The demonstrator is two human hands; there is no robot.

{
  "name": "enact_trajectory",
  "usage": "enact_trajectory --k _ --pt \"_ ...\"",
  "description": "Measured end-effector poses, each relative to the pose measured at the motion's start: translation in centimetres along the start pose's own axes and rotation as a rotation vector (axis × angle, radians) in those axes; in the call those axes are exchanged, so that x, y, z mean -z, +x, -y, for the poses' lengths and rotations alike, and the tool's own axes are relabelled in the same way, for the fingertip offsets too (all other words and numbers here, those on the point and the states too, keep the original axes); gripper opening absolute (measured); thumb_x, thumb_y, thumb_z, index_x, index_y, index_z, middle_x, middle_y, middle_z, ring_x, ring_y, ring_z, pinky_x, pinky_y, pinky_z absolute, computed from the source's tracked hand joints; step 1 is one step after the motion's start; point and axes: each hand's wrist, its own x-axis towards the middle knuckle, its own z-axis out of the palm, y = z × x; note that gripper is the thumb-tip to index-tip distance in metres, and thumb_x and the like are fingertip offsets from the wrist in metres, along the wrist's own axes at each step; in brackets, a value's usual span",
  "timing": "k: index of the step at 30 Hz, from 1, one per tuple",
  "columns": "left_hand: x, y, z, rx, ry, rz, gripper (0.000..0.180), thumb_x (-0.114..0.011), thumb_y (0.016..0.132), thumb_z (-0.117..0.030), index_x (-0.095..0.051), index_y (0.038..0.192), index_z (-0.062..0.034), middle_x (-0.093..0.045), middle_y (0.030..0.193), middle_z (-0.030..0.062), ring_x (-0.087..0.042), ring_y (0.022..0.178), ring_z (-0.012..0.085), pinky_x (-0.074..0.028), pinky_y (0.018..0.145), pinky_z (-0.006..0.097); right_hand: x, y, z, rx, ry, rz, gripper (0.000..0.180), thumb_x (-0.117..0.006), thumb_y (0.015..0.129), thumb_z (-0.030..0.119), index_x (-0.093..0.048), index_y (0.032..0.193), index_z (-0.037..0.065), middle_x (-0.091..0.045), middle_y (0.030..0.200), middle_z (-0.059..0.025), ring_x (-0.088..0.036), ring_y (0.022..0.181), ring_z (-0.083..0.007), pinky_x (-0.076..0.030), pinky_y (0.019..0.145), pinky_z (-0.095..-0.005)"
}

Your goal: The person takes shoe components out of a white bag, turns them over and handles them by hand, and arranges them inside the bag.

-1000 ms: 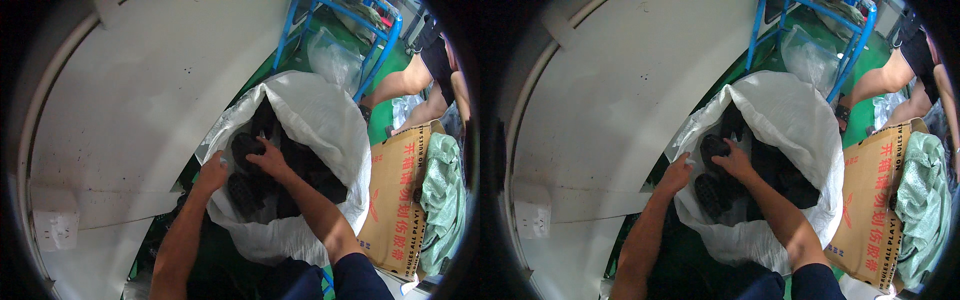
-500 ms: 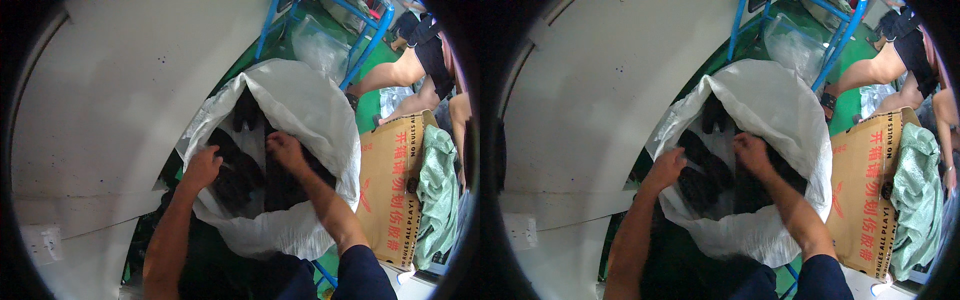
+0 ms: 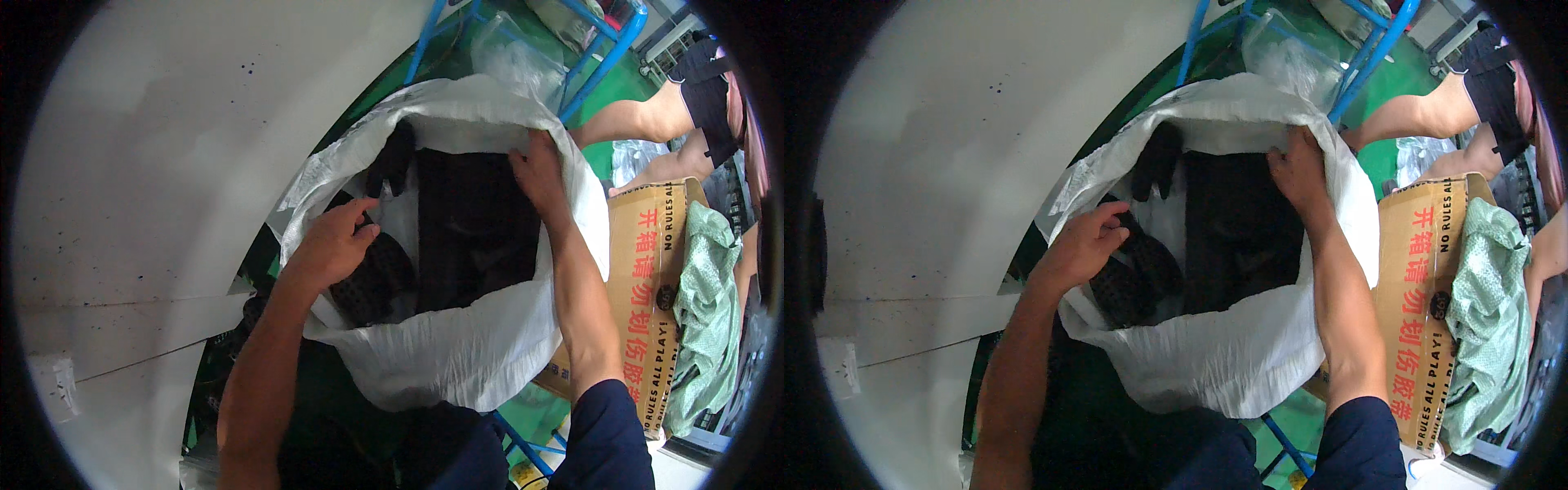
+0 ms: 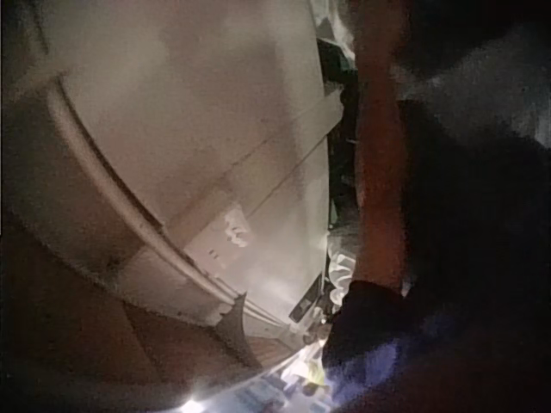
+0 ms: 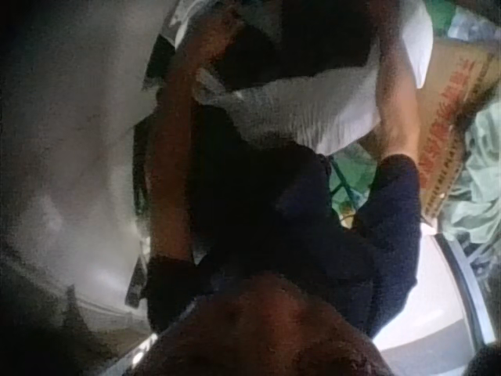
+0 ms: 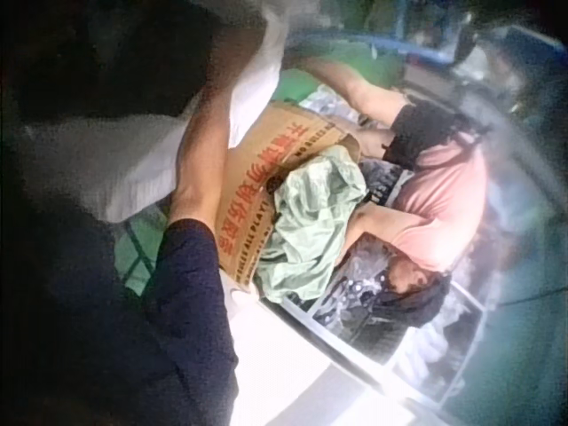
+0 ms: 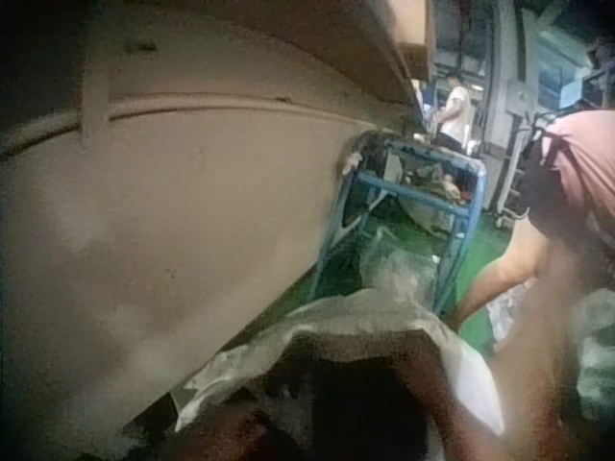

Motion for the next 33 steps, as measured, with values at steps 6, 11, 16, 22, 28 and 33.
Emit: enact_trajectory --k 6,11,16,22,28,33 --pt "0.0 -0.2 0.7 -0.032 0.048 -0.017 0.041 -0.065 0.093 -0.022 -0.058 0.130 -0.0049 -0.068 0.113 0.0171 -0.067 0.102 0.0285 -0.051 0.093 0.039 0.2 -2.0 0.0 0.074 -0.065 0.424 0.070 -0.073 0.077 0.015 -0.046 0.140 0.002 -0.047 0.139 -0.0265 -0.040 0.134 -0.0435 -0.032 0.113 -0.0476" --pt "-0.5 0.2 0.0 -0.013 0.025 0.092 0.039 -0.066 0.090 -0.023 -0.061 0.123 -0.0016 -0.067 0.111 0.0216 -0.065 0.105 0.0360 -0.050 0.091 0.042 -0.8 -5.2 2.1 0.178 -0.228 0.572 0.103 -0.083 0.068 0.031 -0.028 0.153 0.012 -0.030 0.153 -0.0239 -0.026 0.142 -0.0449 -0.022 0.119 -0.0506" --pt "-2.4 1.1 3.9 -0.258 0.146 0.114 0.038 -0.066 0.090 -0.022 -0.061 0.121 -0.0008 -0.068 0.108 0.0213 -0.066 0.101 0.0359 -0.051 0.088 0.042 -2.9 -3.3 0.3 0.059 -0.225 0.569 0.108 -0.086 0.065 0.035 -0.027 0.153 0.014 -0.025 0.155 -0.0243 -0.022 0.143 -0.0461 -0.021 0.119 -0.0513" --pt "-3.5 1.7 3.7 -0.314 0.114 0.069 0.036 -0.066 0.090 -0.021 -0.062 0.118 0.0001 -0.069 0.101 0.0212 -0.067 0.095 0.0362 -0.052 0.084 0.042 -4.2 -3.4 -0.8 0.128 -0.253 0.543 0.093 -0.081 0.074 0.033 -0.031 0.150 0.010 -0.034 0.150 -0.0265 -0.029 0.140 -0.0460 -0.024 0.117 -0.0532" --pt "-4.0 1.3 2.8 -0.262 0.061 0.022 0.032 -0.066 0.089 -0.019 -0.064 0.114 0.0010 -0.069 0.095 0.0206 -0.068 0.090 0.0353 -0.053 0.081 0.041 -5.4 -6.5 0.3 0.012 -0.329 0.407 0.090 -0.079 0.076 0.034 -0.032 0.148 0.005 -0.042 0.145 -0.0255 -0.036 0.136 -0.0468 -0.028 0.115 -0.0527" --pt "-3.9 1.0 1.0 -0.164 -0.023 0.033 0.033 -0.066 0.089 -0.019 -0.064 0.115 0.0012 -0.069 0.096 0.0211 -0.068 0.091 0.0341 -0.053 0.083 0.040 -5.2 -6.5 1.5 -0.162 -0.306 0.493 0.095 -0.080 0.074 0.039 -0.032 0.147 0.002 -0.041 0.146 -0.0261 -0.035 0.138 -0.0441 -0.027 0.117 -0.0496"
